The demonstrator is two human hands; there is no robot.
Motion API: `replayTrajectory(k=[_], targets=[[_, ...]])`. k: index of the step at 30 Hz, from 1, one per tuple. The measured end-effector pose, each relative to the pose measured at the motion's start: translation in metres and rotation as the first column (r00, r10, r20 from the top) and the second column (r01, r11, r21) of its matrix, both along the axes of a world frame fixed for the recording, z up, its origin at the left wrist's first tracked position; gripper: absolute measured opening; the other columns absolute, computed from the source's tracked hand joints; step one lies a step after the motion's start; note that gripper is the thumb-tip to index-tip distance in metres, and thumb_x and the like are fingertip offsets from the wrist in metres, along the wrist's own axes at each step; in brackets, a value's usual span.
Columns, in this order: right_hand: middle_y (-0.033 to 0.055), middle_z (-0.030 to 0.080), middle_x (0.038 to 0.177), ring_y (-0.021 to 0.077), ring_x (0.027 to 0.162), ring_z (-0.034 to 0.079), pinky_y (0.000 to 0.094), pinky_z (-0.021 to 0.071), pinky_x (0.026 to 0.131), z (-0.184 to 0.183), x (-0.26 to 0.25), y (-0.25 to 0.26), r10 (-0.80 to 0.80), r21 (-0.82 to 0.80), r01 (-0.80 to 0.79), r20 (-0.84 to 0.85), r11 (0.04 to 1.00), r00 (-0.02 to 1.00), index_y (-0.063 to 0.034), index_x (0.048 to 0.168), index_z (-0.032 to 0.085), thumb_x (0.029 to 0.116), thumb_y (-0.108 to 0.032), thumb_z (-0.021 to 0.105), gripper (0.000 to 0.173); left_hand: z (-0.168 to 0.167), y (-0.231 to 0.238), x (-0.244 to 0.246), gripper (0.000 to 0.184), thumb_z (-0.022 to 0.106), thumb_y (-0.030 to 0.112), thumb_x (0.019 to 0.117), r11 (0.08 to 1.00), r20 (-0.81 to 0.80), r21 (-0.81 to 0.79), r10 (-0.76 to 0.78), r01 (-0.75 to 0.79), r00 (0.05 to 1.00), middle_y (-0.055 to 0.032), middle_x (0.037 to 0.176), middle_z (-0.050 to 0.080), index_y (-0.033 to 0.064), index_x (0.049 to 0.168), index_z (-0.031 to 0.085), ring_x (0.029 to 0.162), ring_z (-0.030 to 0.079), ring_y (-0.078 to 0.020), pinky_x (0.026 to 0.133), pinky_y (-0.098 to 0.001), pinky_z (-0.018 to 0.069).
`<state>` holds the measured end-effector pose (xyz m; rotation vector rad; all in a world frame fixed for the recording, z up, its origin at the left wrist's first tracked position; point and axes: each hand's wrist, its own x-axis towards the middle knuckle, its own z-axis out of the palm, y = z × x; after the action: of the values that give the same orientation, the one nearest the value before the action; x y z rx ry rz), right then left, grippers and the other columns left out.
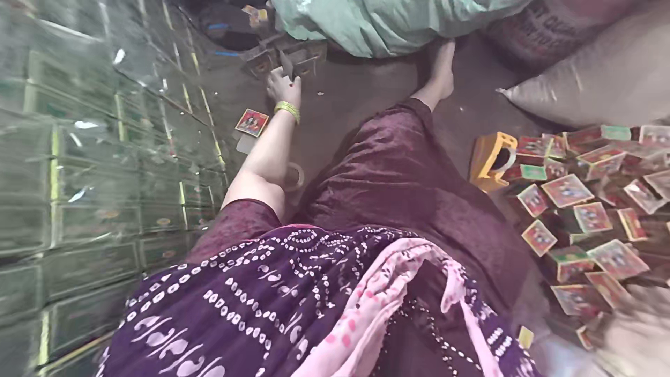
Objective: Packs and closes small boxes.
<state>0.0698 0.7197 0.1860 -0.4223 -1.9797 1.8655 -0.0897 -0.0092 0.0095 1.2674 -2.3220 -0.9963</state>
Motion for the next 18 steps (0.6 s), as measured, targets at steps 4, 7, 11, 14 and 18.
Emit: replayTrajectory(k=[4,7,11,14,18], targets=[[0.0007,0.067,0.092,0.0094,0.072,0.067,0.0279,0.06,0.066,-0.053,0.023,-0.002,-0.21,0.116,0.185,0.262,0.976,0.942,-0.002,0.132,0.049,0.1018,-0.013,0.06,0.034,-0.003,-0.029,-0.018,0.06,0.064,0.053,0.0896,0.996,0.134,-0.01,-0.081,0.083,0.988,-0.0206,0.139,0.058,0.0116,0.133,0.064,0.129,0.056,-0.0393,0.106,-0.0615,0.046],[0.0041,0.07,0.093,0.0113,0.07,0.068,0.0293,0.0604,0.064,-0.073,0.038,0.018,-0.303,0.212,0.237,0.382,0.948,0.873,-0.0005,0.132,0.055,0.098,-0.018,0.067,0.04,0.0,-0.023,-0.01,0.049,0.048,0.041,0.0965,0.984,0.158,-0.132,-0.097,0.118,0.983,-0.0241,0.137,0.06,0.0089,0.13,0.064,0.128,0.056,-0.0424,0.1,-0.0658,0.0471],[0.0111,0.067,0.102,0.0134,0.075,0.067,0.0317,0.0591,0.069,-0.074,0.057,0.045,-0.379,0.281,0.266,0.518,0.922,0.767,-0.0004,0.133,0.056,0.0962,-0.015,0.067,0.041,0.132,0.115,0.03,0.048,0.038,0.015,0.1078,1.0,0.276,-0.003,-0.026,0.028,0.961,-0.0266,0.161,0.031,-0.0047,0.151,0.041,0.151,0.028,-0.036,0.123,-0.043,0.025],[0.021,0.068,0.113,0.0258,0.089,0.071,0.0447,0.0604,0.082,-0.088,0.071,0.078,-0.379,0.408,0.105,0.682,0.907,0.625,0.0011,0.132,0.059,0.0963,-0.016,0.067,0.041,0.148,0.155,0.063,0.048,0.029,0.012,0.1104,0.996,0.053,0.022,-0.085,0.084,0.995,-0.0273,0.162,0.029,-0.0119,0.152,0.033,0.154,0.023,-0.0313,0.126,-0.0336,0.0137],[0.0231,0.071,0.114,0.0424,0.105,0.068,0.0678,0.0509,0.092,-0.118,0.091,0.112,-0.425,0.552,-0.343,0.822,0.76,0.379,-0.0081,0.124,0.07,0.095,-0.022,0.068,0.032,0.073,0.125,0.078,0.03,0.042,0.003,0.1049,0.977,-0.44,0.05,-0.166,0.209,0.883,-0.0163,0.12,0.065,-0.0107,0.127,0.056,0.114,0.062,-0.0144,0.101,-0.0266,0.0495]])
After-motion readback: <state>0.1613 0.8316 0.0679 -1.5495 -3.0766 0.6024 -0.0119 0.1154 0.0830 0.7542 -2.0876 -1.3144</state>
